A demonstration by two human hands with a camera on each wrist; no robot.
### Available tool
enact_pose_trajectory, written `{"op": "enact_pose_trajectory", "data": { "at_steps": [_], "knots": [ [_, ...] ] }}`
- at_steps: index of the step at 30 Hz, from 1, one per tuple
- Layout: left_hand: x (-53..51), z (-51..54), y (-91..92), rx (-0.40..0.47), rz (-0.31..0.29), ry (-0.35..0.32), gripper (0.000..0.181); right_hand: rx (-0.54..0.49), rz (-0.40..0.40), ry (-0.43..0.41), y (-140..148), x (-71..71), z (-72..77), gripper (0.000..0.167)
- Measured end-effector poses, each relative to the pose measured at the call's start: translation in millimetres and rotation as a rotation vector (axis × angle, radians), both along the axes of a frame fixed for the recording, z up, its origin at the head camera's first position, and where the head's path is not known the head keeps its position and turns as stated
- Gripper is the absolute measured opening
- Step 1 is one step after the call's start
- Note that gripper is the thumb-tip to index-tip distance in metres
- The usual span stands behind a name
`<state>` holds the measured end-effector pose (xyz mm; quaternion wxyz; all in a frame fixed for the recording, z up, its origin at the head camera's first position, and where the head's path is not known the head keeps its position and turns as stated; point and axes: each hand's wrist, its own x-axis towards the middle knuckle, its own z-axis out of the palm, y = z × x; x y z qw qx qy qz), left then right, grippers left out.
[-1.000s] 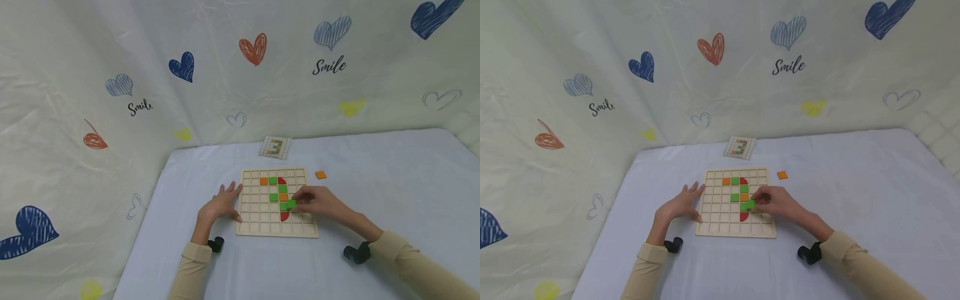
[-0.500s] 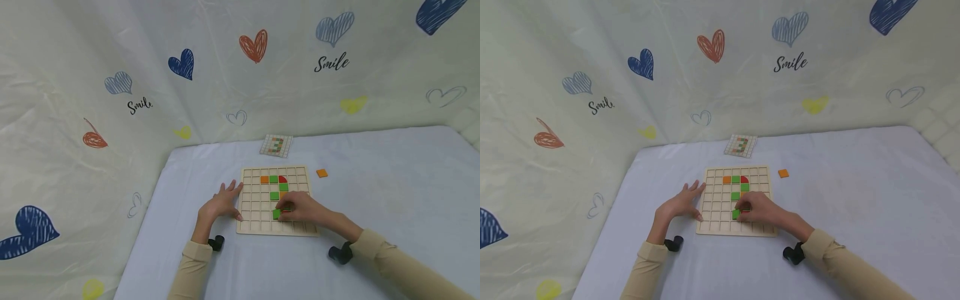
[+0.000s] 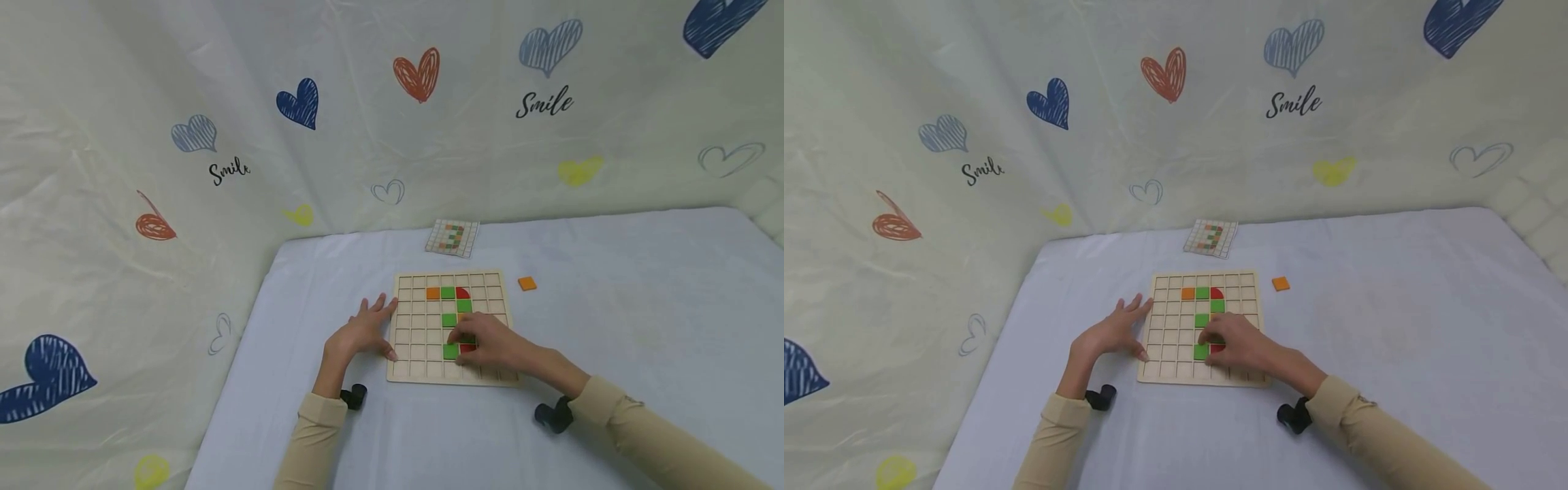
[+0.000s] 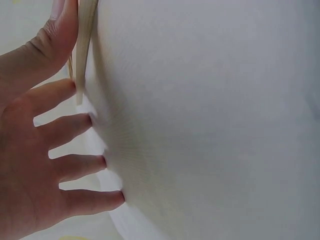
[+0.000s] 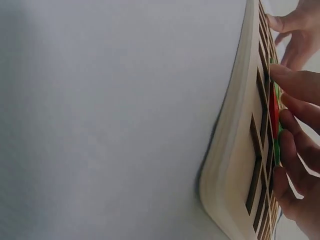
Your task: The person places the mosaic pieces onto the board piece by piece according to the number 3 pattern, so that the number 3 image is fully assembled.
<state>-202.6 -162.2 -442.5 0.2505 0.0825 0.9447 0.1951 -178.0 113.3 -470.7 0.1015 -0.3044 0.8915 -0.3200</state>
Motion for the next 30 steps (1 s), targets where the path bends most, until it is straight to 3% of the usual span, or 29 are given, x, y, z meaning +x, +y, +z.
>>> {"op": "enact_pose_trajectory", "data": {
  "at_steps": [5, 9, 17, 23, 30],
  "knots": [
    [0.6, 0.7, 0.4, 0.006, 0.007, 0.000, 0.116, -0.075, -0.015, 0.028, 13, 0.0, 4.4, 0.021],
    [1.5, 1.5, 0.3, 0.008, 0.012, 0.002, 0.116, -0.115, -0.103, 0.033, 28, -3.9, 5.4, 0.019],
    [1.7, 2.0, -0.5, 0.009, 0.005, 0.012, 0.115, -0.091, -0.302, 0.088, 54, -17.8, 1.0, 0.016],
    [0.5, 0.3, -0.5, 0.006, -0.005, 0.012, 0.116, -0.066, -0.350, 0.127, 72, -25.9, -2.3, 0.018],
    [-1.2, -1.5, 0.2, 0.000, -0.008, 0.019, 0.116, -0.078, -0.410, 0.116, 85, -31.1, -3.0, 0.024]
  ]
}}
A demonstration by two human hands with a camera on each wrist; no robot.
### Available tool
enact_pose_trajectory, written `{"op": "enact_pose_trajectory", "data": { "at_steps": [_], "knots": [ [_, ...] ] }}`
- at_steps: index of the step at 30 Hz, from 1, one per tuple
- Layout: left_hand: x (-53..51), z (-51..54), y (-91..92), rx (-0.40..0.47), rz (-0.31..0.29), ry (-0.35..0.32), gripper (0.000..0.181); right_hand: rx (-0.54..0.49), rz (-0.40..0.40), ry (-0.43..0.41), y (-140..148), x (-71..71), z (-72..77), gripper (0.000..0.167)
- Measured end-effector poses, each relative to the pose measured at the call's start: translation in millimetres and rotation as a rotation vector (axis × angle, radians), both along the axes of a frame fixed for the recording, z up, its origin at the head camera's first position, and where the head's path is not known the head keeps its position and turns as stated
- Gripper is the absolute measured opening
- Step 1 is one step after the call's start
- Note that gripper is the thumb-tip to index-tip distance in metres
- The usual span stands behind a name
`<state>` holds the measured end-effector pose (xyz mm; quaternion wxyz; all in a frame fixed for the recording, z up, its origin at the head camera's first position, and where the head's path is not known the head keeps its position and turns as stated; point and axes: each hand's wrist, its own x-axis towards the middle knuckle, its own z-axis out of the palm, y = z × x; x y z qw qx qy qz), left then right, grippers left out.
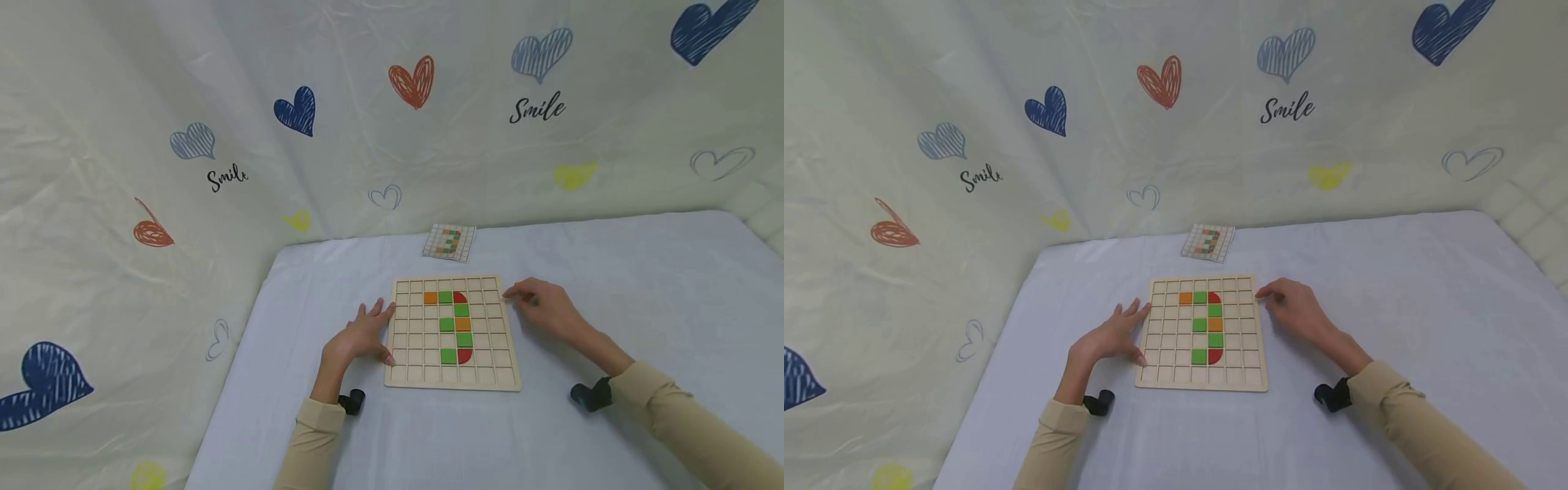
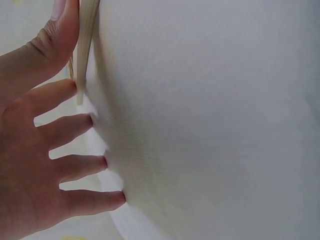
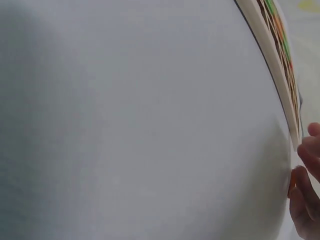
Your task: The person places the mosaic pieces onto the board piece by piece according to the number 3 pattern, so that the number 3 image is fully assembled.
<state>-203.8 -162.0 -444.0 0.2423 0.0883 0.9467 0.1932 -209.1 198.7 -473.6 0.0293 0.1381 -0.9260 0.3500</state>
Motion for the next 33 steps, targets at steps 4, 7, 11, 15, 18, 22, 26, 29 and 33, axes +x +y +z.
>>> {"op": "enact_pose_trajectory", "data": {
  "at_steps": [4, 7, 11, 15, 18, 22, 26, 29, 33],
  "knots": [
    [-0.2, -0.4, 0.0, -0.002, 0.000, 0.000, 0.116, 0.003, -0.025, 0.062, 4, -4.8, -3.3, 0.030],
    [-0.3, -0.7, 0.1, -0.007, -0.005, 0.000, 0.116, 0.015, -0.044, 0.096, 6, -7.3, -6.1, 0.033],
    [-0.2, -0.7, 0.4, -0.012, -0.013, -0.001, 0.116, 0.038, -0.061, 0.133, 8, -9.4, -10.5, 0.032],
    [-1.0, -1.0, 0.1, -0.019, -0.012, 0.000, 0.116, 0.063, -0.054, 0.188, 10, -11.9, -14.0, 0.027],
    [-1.2, -0.8, -0.3, -0.020, -0.008, -0.001, 0.116, 0.077, -0.058, 0.186, 12, -11.7, -13.6, 0.026],
    [-0.4, 0.5, 0.3, -0.018, -0.009, -0.003, 0.116, 0.065, -0.063, 0.154, 13, -9.0, -9.7, 0.027],
    [0.2, 1.3, 0.5, -0.017, -0.006, -0.002, 0.116, 0.047, -0.061, 0.137, 16, -7.9, -7.6, 0.023],
    [0.6, 1.3, 0.7, -0.014, -0.001, -0.001, 0.116, 0.046, -0.079, 0.082, 17, -7.4, -5.7, 0.018],
    [0.6, 1.4, 0.3, -0.011, 0.000, 0.000, 0.116, 0.038, -0.100, -0.042, 20, -6.1, -0.9, 0.022]
  ]
}}
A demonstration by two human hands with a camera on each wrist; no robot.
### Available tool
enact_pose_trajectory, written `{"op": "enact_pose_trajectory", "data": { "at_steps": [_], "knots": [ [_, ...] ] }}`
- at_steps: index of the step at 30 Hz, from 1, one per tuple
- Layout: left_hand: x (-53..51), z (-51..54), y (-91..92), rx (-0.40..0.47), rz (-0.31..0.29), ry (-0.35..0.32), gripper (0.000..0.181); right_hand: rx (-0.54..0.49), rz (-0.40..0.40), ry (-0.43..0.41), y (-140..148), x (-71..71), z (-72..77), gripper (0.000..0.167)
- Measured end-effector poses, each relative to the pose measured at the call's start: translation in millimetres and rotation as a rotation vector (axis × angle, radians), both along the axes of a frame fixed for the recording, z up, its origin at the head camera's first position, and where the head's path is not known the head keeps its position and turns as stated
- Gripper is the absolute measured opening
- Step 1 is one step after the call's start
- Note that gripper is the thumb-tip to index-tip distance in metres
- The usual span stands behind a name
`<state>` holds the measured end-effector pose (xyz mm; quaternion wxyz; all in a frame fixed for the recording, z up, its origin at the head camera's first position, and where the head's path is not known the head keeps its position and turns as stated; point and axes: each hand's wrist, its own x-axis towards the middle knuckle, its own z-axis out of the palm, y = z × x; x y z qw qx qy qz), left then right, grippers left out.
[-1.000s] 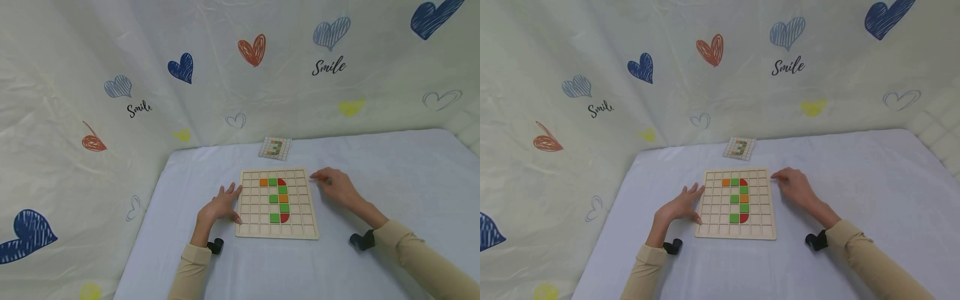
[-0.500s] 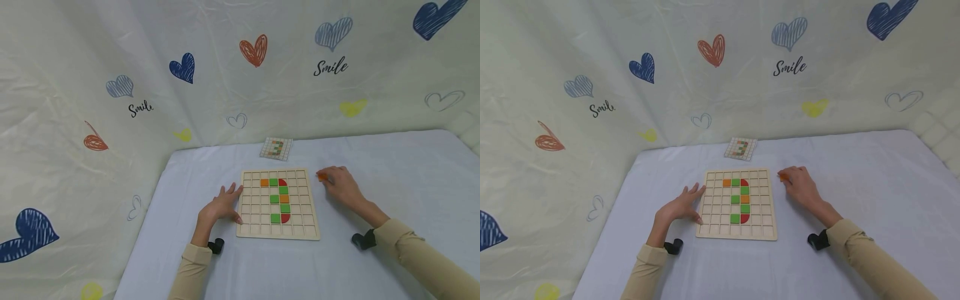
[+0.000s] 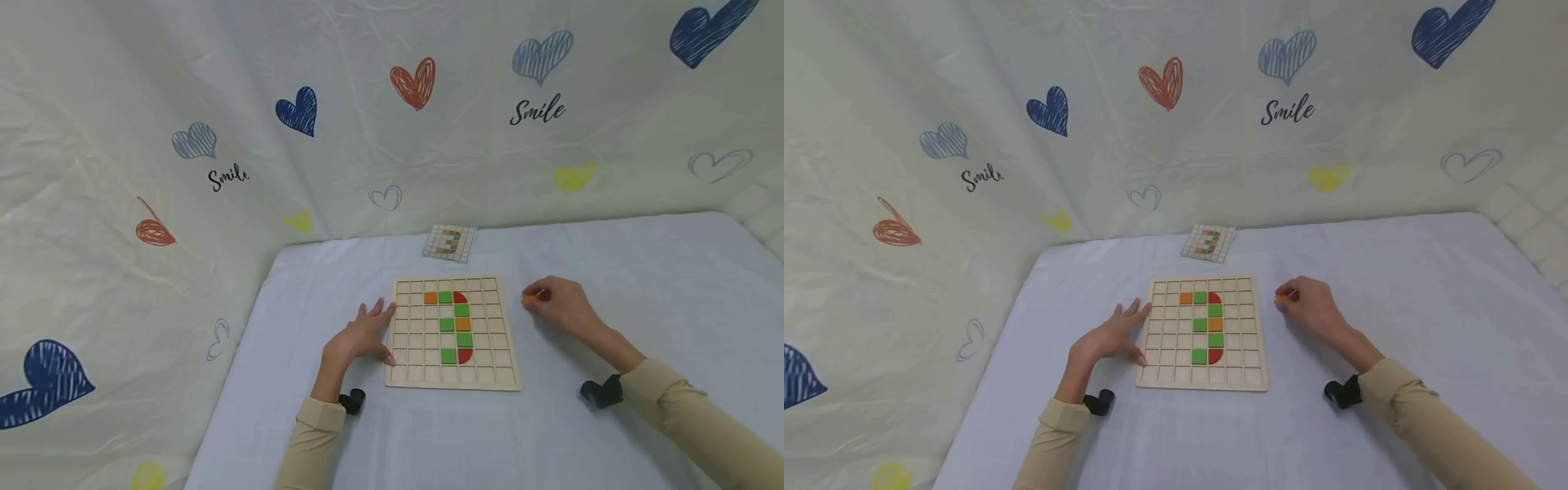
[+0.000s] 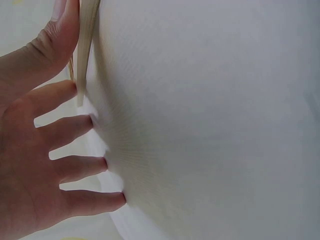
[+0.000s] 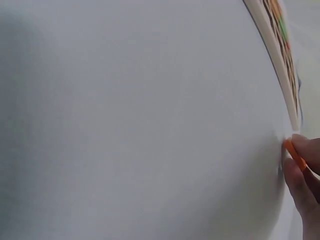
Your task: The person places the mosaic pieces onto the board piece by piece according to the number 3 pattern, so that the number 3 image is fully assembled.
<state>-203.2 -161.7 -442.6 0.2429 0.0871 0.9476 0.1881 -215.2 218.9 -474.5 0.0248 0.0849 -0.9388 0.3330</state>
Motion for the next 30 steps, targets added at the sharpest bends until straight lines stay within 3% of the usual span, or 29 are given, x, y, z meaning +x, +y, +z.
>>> {"op": "enact_pose_trajectory", "data": {
  "at_steps": [6, 12, 20, 30],
  "knots": [
    [0.2, -0.2, -0.6, 0.001, -0.006, -0.004, 0.115, -0.027, 0.048, -0.150, 2, 7.4, 8.0, 0.037],
    [-0.5, -1.6, -1.0, -0.007, -0.010, -0.008, 0.116, -0.048, 0.100, -0.222, -7, 17.2, 12.4, 0.037],
    [-0.4, 1.2, -0.2, -0.013, -0.013, -0.011, 0.115, -0.114, 0.126, -0.257, -32, 26.4, 17.4, 0.038],
    [-0.7, 0.4, -1.4, -0.025, -0.025, -0.004, 0.114, -0.163, 0.212, -0.229, -62, 35.2, 14.4, 0.033]
  ]
}}
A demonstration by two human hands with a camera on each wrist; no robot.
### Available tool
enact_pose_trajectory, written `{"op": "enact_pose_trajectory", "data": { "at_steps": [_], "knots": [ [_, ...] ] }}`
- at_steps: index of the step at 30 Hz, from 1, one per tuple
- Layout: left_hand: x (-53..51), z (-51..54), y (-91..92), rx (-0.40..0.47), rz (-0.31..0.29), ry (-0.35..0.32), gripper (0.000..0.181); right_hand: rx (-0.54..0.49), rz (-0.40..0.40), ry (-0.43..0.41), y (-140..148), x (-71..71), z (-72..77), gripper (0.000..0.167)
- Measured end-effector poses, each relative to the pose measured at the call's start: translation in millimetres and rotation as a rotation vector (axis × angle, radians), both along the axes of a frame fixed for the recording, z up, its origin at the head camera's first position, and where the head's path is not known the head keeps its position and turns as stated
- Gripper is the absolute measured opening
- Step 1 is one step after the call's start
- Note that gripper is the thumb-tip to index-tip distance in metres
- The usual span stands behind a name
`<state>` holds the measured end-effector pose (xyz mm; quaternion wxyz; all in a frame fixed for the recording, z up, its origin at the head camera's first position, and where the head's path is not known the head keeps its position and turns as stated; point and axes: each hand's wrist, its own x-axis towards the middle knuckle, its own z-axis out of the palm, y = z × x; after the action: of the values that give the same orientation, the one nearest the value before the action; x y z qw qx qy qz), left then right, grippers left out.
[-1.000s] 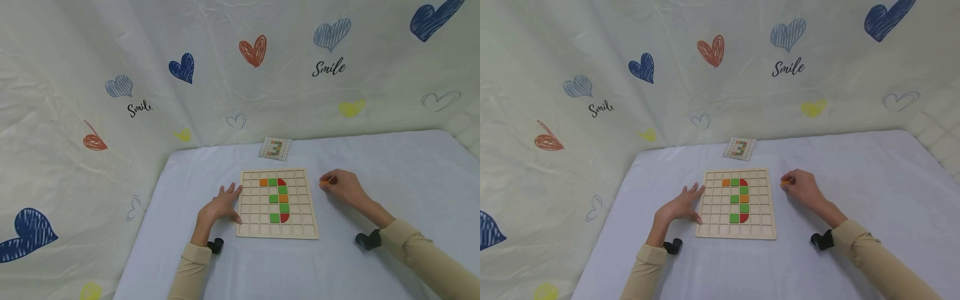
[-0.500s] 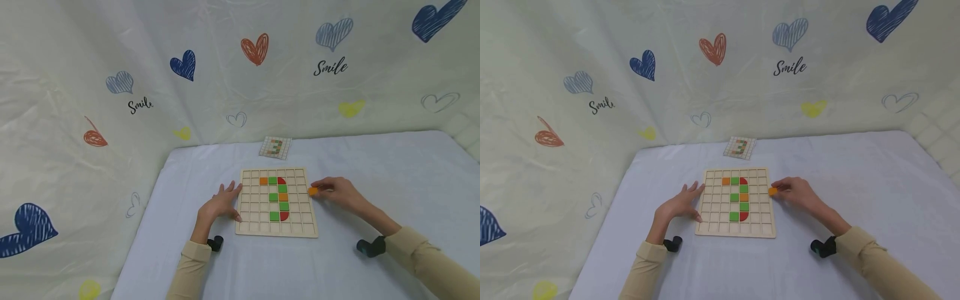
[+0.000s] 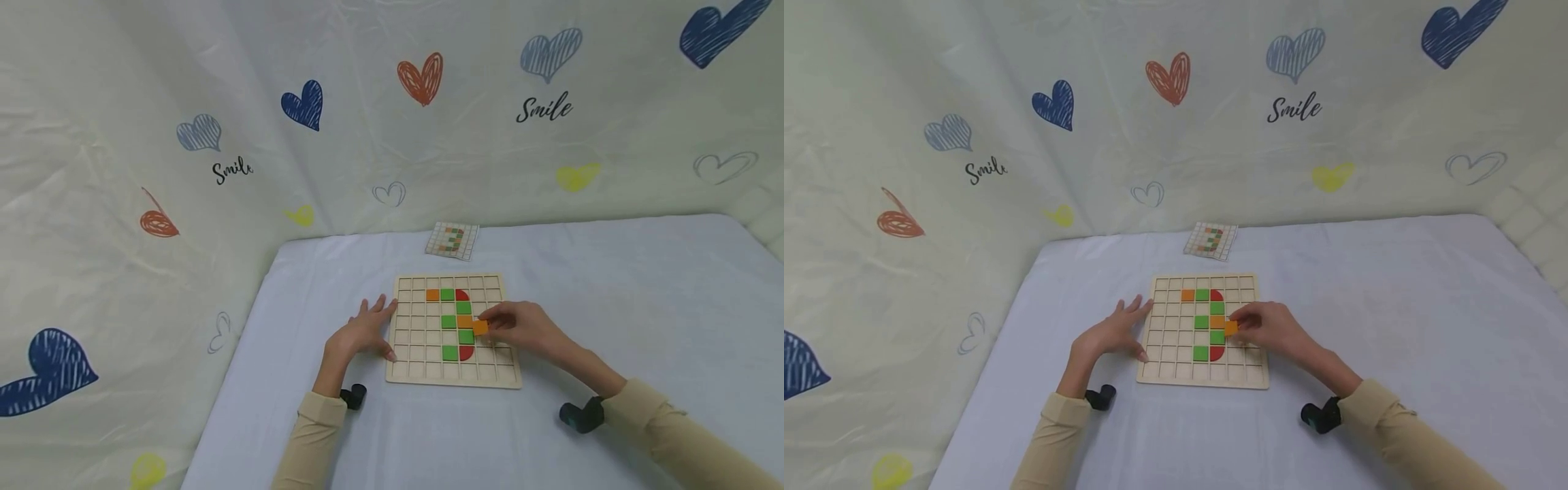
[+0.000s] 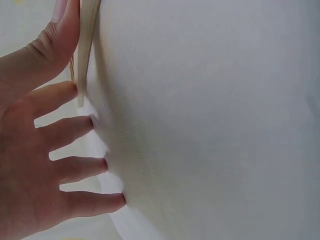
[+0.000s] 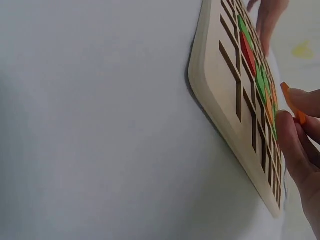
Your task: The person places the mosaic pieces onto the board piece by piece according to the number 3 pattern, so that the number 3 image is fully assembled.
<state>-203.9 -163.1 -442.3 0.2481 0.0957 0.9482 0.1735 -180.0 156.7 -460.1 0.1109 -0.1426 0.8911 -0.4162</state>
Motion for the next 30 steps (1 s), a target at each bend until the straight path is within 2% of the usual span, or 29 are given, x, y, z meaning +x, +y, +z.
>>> {"op": "enact_pose_trajectory", "data": {
  "at_steps": [9, 16, 21, 30],
  "knots": [
    [0.8, -2.6, -0.6, 0.004, 0.013, 0.003, 0.116, -0.003, 0.073, 0.062, -32, 6.4, -4.0, 0.026],
    [0.6, -1.5, 2.0, -0.004, 0.026, 0.008, 0.116, 0.005, 0.157, 0.143, -53, 7.0, -8.9, 0.024],
    [0.6, 0.0, 5.4, 0.006, 0.020, -0.002, 0.115, 0.002, 0.213, 0.150, -62, 7.6, -12.0, 0.025],
    [0.2, 1.3, 7.6, 0.001, 0.012, 0.001, 0.115, 0.071, 0.211, 0.150, -73, 9.2, -12.4, 0.022]
  ]
}}
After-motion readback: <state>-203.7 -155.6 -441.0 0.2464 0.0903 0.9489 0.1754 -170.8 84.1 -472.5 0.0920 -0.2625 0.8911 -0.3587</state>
